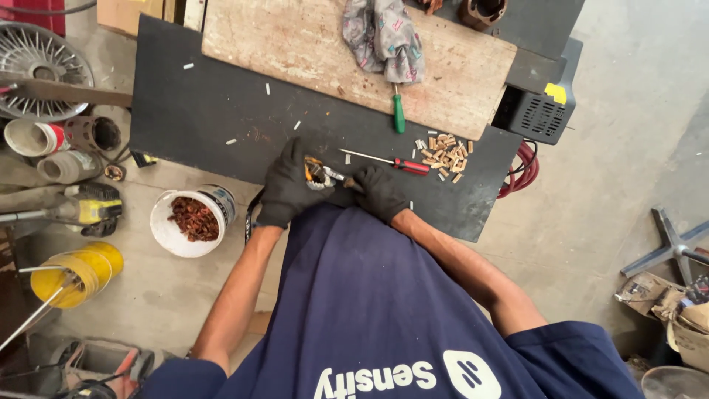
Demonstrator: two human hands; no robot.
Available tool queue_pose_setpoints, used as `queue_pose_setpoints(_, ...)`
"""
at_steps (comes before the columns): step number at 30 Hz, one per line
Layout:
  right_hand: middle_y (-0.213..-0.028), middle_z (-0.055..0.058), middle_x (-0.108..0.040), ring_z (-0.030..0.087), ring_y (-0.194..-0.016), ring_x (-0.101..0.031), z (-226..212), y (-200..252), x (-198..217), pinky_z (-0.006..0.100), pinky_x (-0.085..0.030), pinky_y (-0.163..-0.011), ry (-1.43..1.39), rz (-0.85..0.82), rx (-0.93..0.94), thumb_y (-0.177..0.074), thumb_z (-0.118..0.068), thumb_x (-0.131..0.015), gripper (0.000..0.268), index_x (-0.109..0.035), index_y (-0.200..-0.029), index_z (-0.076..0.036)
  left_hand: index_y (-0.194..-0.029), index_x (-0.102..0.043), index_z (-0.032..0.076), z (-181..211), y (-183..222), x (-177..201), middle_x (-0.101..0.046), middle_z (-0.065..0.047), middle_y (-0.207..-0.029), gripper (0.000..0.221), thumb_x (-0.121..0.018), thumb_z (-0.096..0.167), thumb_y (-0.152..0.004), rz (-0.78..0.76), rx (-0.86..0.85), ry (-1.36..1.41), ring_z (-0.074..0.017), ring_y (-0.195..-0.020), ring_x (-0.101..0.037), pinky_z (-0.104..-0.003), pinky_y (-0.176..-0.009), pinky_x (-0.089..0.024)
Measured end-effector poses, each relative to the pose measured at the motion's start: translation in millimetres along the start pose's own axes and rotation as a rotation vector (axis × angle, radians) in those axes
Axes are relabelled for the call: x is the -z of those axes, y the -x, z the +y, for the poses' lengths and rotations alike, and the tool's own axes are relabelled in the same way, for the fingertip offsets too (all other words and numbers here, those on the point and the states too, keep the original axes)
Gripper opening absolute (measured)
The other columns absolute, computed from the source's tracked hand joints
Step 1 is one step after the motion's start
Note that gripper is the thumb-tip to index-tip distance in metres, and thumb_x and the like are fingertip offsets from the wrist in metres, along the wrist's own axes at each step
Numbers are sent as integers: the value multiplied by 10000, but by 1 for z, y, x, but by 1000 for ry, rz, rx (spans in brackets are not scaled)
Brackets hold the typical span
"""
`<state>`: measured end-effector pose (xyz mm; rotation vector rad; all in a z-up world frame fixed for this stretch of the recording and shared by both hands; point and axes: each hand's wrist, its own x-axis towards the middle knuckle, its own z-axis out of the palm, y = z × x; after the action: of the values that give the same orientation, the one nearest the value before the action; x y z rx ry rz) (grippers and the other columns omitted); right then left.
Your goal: Disassembling an electronic motor component to remove copper wiring using a small tool and hands
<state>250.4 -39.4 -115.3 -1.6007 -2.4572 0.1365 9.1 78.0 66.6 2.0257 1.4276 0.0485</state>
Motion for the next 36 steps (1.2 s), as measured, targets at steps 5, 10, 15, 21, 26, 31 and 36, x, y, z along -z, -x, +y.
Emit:
queue_pose_setpoints(5,-979,127,-480,296,-784,-499,-9,4,-11,422,-471,-716,221,-54,-2,-934,-554,-424,531,-517,-1208,-108,-1580,-293,91,-17,9,-23,-557,-210,-1339,1368,-756,869,-554,-90,123,-87,-413,-1150,-660,-513,-952,-575)
queue_pose_setpoints(10,-930,134,-470,287,-711,-471,-16,3,5,417,-455,-668,374,-3,-6,-1023,-551,-208,536,-521,-1112,-125,-1551,-317,107,-4,1,-8,-595,-211,-1246,1329,-759,869,-556,-93,111,-98,-416,-1112,-678,-506,-919,-586)
queue_pose_setpoints(15,-997,104,-571,276,-856,-549,-23,-4,21,433,-510,-870,794,19,-117,-1022,-540,-121,528,-531,-1012,-209,-1317,-549,202,-4,-3,-25,-680,4,-951,1078,-704,931,-539,281,-84,-183,-195,-847,-722,-324,-726,-609)
queue_pose_setpoints(21,-853,42,-622,251,-797,-672,16,-22,33,401,-546,-645,-185,-210,-57,-815,-607,-644,468,-644,-1056,-206,-1465,-442,137,15,10,-20,-613,-125,-1114,1220,-756,825,-508,184,78,-132,-343,-1006,-705,-452,-801,-622)
queue_pose_setpoints(26,-961,52,-708,287,-905,-709,13,-13,77,418,-570,-769,-363,-165,-79,-842,-435,-737,426,-643,-1189,-206,-1648,-88,142,34,32,3,-223,-160,-1686,1411,-914,635,-615,-225,525,404,-356,-1537,-290,-540,-1231,-320)
queue_pose_setpoints(31,-972,55,-737,298,-929,-725,8,-8,102,416,-558,-803,-487,-215,-207,-857,-408,-746,394,-654,-1194,-225,-1316,-546,298,1,19,-28,-626,34,-1347,627,-672,589,-776,-155,709,403,-209,-1272,-608,-451,-1087,-490)
queue_pose_setpoints(36,-882,4,-734,232,-879,-732,13,-15,135,357,-567,-784,-425,-277,-334,-770,-367,-801,347,-668,-1076,-269,-1366,-583,214,-28,11,-59,-635,-128,-1293,493,-571,351,-892,-3,473,317,-374,-1212,-636,-548,-1011,-542)
